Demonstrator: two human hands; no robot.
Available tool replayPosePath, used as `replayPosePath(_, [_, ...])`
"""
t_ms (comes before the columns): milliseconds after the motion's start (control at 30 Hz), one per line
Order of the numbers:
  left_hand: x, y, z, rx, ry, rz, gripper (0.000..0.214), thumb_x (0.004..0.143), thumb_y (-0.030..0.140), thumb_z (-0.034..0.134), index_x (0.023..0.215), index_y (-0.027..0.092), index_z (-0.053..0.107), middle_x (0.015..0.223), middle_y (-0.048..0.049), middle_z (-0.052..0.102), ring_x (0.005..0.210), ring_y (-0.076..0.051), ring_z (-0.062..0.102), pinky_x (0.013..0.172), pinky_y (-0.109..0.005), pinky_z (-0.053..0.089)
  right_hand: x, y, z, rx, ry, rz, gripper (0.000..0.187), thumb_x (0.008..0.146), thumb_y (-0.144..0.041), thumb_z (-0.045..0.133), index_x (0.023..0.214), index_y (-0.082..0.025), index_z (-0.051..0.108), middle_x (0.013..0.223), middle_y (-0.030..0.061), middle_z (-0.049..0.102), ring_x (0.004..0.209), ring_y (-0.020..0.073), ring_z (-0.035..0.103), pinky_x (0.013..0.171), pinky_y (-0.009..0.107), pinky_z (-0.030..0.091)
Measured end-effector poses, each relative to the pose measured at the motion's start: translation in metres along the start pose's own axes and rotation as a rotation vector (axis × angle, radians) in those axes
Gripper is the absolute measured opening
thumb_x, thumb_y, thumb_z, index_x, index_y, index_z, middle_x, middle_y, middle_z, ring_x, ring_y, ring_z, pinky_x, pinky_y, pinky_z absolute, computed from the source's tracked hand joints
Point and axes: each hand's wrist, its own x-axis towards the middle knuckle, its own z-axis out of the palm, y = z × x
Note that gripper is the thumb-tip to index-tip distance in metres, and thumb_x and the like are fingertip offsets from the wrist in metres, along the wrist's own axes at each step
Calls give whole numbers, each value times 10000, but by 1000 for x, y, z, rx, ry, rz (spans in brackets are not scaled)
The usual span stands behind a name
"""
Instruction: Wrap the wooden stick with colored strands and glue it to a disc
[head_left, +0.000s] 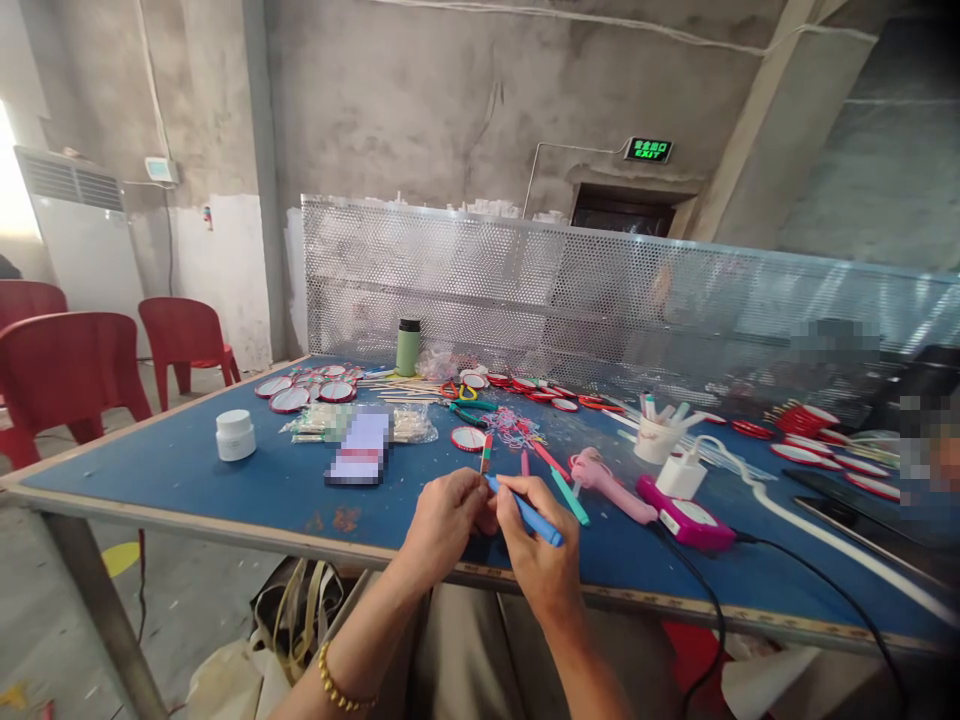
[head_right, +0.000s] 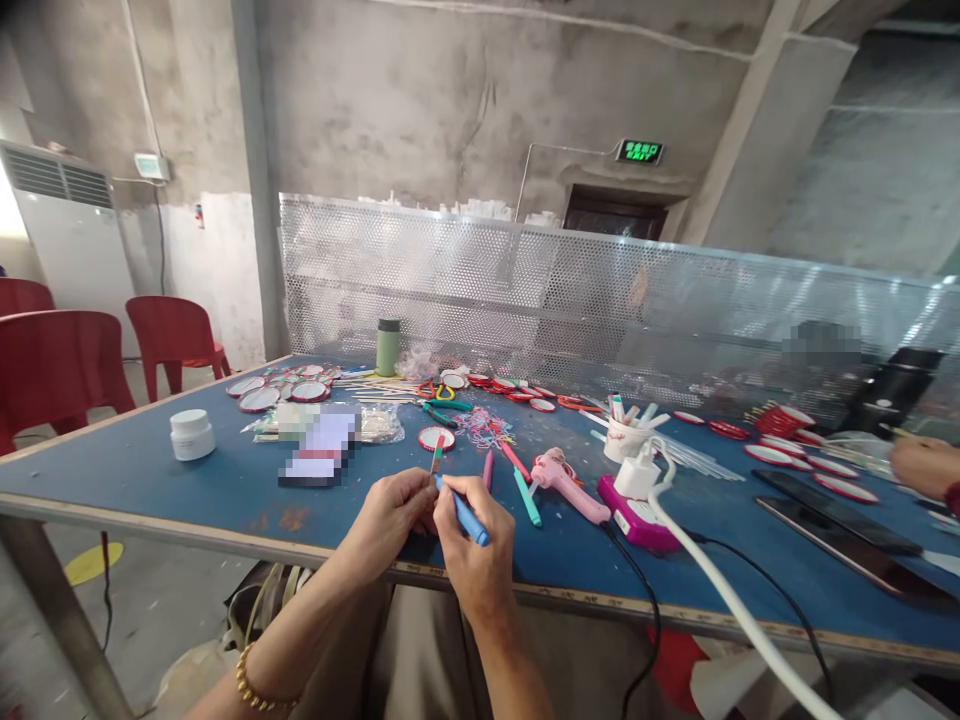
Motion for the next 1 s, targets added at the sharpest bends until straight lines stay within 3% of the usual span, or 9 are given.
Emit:
replayPosePath(533, [2, -1, 0, -62, -34, -31, 228, 888, 351, 466, 777, 190, 585, 668, -6, 677, 631, -167, 693, 553, -221, 485, 0, 1, 1, -9, 59, 15, 131, 935, -226, 545, 868, -192, 652, 693, -8, 685, 599, 127, 657, 597, 215, 515])
replayPosePath(1000, [1, 3, -1, 27, -5, 6, 259, 883, 346, 459, 673, 203, 507, 613, 12, 628, 605, -147, 646, 565, -209, 463, 1, -1, 1, -19, 9, -16, 137, 937, -230, 548, 866, -192, 659, 721, -1, 711, 614, 123, 671, 608, 207, 519])
